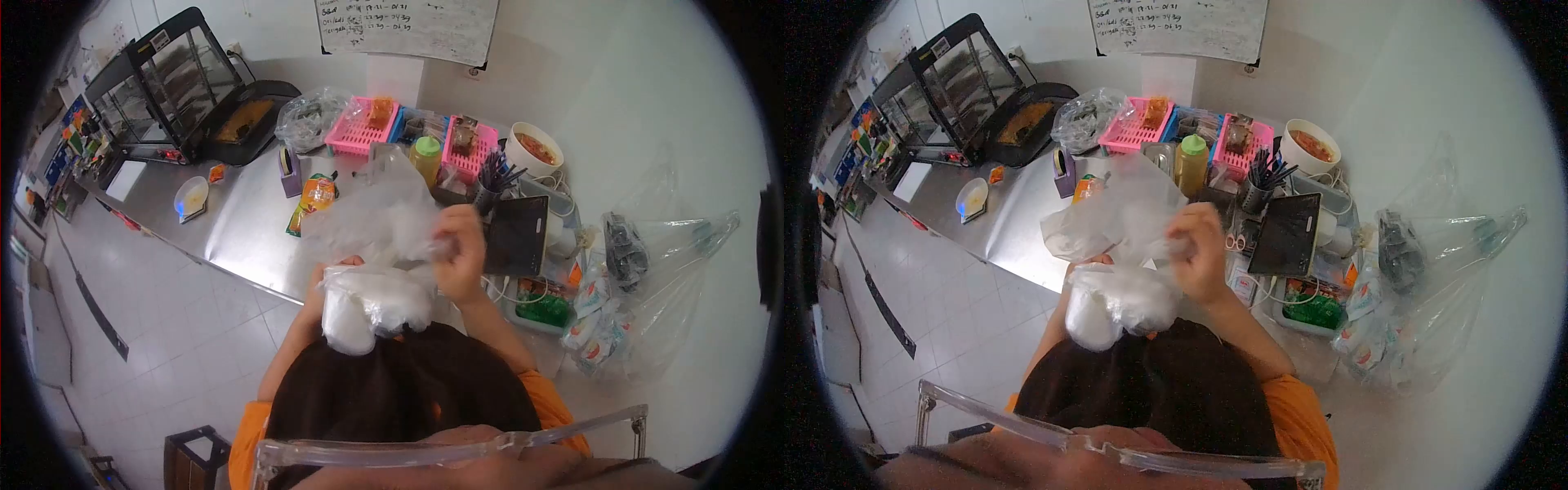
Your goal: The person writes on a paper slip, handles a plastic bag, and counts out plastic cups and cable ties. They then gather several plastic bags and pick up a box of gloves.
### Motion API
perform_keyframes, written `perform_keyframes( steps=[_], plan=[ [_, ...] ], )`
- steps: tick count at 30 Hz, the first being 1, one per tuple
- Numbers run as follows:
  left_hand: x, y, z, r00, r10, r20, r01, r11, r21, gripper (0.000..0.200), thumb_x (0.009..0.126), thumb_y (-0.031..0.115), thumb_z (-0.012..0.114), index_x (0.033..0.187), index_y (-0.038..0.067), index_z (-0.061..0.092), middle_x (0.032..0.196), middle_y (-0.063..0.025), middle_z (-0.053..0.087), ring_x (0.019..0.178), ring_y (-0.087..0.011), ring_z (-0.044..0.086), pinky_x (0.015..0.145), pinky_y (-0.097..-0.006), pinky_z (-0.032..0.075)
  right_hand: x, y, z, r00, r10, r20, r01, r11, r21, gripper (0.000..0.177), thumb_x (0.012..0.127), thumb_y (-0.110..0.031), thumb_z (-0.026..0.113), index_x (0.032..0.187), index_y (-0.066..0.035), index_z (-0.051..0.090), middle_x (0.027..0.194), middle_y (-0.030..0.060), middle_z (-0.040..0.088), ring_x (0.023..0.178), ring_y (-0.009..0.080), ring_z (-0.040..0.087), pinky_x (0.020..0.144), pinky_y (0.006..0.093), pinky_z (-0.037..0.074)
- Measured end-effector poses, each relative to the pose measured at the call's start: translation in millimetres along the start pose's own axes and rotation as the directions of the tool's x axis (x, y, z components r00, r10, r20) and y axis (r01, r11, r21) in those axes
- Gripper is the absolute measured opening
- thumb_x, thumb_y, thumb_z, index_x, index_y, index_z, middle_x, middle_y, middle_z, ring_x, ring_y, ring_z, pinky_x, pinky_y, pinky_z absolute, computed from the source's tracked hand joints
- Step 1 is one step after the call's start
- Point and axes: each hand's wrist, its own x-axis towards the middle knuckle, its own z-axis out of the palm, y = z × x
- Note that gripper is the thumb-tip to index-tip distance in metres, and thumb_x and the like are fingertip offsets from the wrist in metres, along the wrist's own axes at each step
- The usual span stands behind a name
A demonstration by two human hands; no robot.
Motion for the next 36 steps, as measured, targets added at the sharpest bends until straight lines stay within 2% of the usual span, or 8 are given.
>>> perform_keyframes(
  steps=[7, 19, 22, 25, 28, 31, 34, 36],
  plan=[
    [10.6, -76.9, -66.4, 0.994, -0.028, -0.104, 0.019, 0.997, -0.080, 0.012, 0.082, 0.013, 0.054, 0.078, 0.001, 0.056, 0.070, -0.0052, 0.057, 0.057, -0.0137, 0.055, 0.051, -0.0241, 0.045, -14.2, 0.7, 17.4, 0.800, 0.321, 0.507, -0.561, 0.700, 0.442, 0.025, 0.077, 0.001, 0.049, 0.101, 0.001, 0.057, 0.107, 0.0100, 0.049, 0.098, 0.0175, 0.048, 0.089, 0.0275, 0.033],
    [-15.8, -72.8, -45.0, 0.989, -0.124, 0.086, 0.149, 0.895, -0.422, 0.018, 0.085, 0.019, 0.050, 0.091, 0.002, 0.053, 0.085, -0.0101, 0.056, 0.073, -0.0212, 0.055, 0.063, -0.0304, 0.045, -43.6, 1.5, 50.8, 0.654, 0.242, 0.717, -0.545, 0.808, 0.224, 0.030, 0.090, -0.019, 0.043, 0.111, 0.002, 0.050, 0.102, 0.0135, 0.054, 0.091, 0.0186, 0.053, 0.081, 0.0281, 0.040],
    [-19.3, -66.2, -39.8, 0.987, -0.133, 0.088, 0.159, 0.871, -0.465, 0.019, 0.085, 0.019, 0.050, 0.093, 0.003, 0.053, 0.088, -0.0107, 0.056, 0.076, -0.0220, 0.054, 0.065, -0.0313, 0.045, -39.7, -6.7, 46.5, 0.461, 0.338, 0.820, -0.703, 0.703, 0.106, 0.027, 0.091, -0.020, 0.044, 0.103, 0.003, 0.052, 0.094, 0.0129, 0.053, 0.087, 0.0180, 0.051, 0.078, 0.0272, 0.040],
    [-20.4, -62.6, -38.7, 0.986, -0.143, 0.090, 0.169, 0.844, -0.510, 0.020, 0.085, 0.019, 0.050, 0.096, 0.003, 0.052, 0.090, -0.0113, 0.056, 0.079, -0.0228, 0.054, 0.068, -0.0322, 0.045, -39.6, -17.2, 46.0, 0.605, 0.296, 0.739, -0.639, 0.735, 0.228, 0.028, 0.091, -0.024, 0.043, 0.094, 0.002, 0.052, 0.083, 0.0089, 0.048, 0.079, 0.0178, 0.047, 0.075, 0.0281, 0.039],
    [-22.8, -60.2, -40.4, 0.985, -0.148, 0.086, 0.170, 0.818, -0.550, 0.021, 0.085, 0.020, 0.050, 0.098, 0.003, 0.052, 0.093, -0.0118, 0.055, 0.082, -0.0236, 0.054, 0.070, -0.0331, 0.045, -63.4, 1.3, 49.2, 0.894, 0.041, 0.446, -0.222, 0.906, 0.361, 0.031, 0.092, -0.030, 0.042, 0.098, -0.001, 0.051, 0.088, 0.0099, 0.048, 0.087, 0.0194, 0.046, 0.076, 0.0311, 0.038],
    [-22.4, -53.0, -41.1, 0.986, -0.139, 0.087, 0.164, 0.794, -0.585, 0.022, 0.086, 0.020, 0.050, 0.101, 0.004, 0.052, 0.095, -0.0124, 0.055, 0.085, -0.0244, 0.053, 0.072, -0.0340, 0.044, -109.4, 20.4, 49.2, 0.890, 0.450, -0.080, -0.437, 0.889, 0.135, 0.038, 0.090, -0.032, 0.045, 0.115, -0.003, 0.046, 0.103, 0.0102, 0.050, 0.096, 0.0212, 0.048, 0.083, 0.0329, 0.038],
    [-18.6, -51.0, -37.9, 0.984, -0.145, 0.102, 0.178, 0.771, -0.611, 0.024, 0.086, 0.020, 0.050, 0.103, 0.004, 0.051, 0.098, -0.0130, 0.055, 0.088, -0.0252, 0.053, 0.075, -0.0349, 0.044, -113.4, 26.4, 50.0, 0.545, 0.747, 0.380, -0.617, 0.051, 0.785, 0.050, 0.088, -0.034, 0.049, 0.126, -0.005, 0.035, 0.118, 0.0127, 0.047, 0.108, 0.0246, 0.046, 0.092, 0.0379, 0.036],
    [-16.1, -50.7, -33.8, 0.982, -0.155, 0.112, 0.191, 0.761, -0.620, 0.025, 0.086, 0.021, 0.050, 0.105, 0.004, 0.051, 0.099, -0.0134, 0.054, 0.091, -0.0258, 0.052, 0.076, -0.0355, 0.044, -122.3, 36.1, 43.7, 0.459, 0.607, 0.649, -0.626, -0.297, 0.721, 0.053, 0.087, -0.034, 0.049, 0.128, -0.006, 0.032, 0.123, 0.0125, 0.044, 0.112, 0.0251, 0.044, 0.095, 0.0404, 0.035]
  ],
)
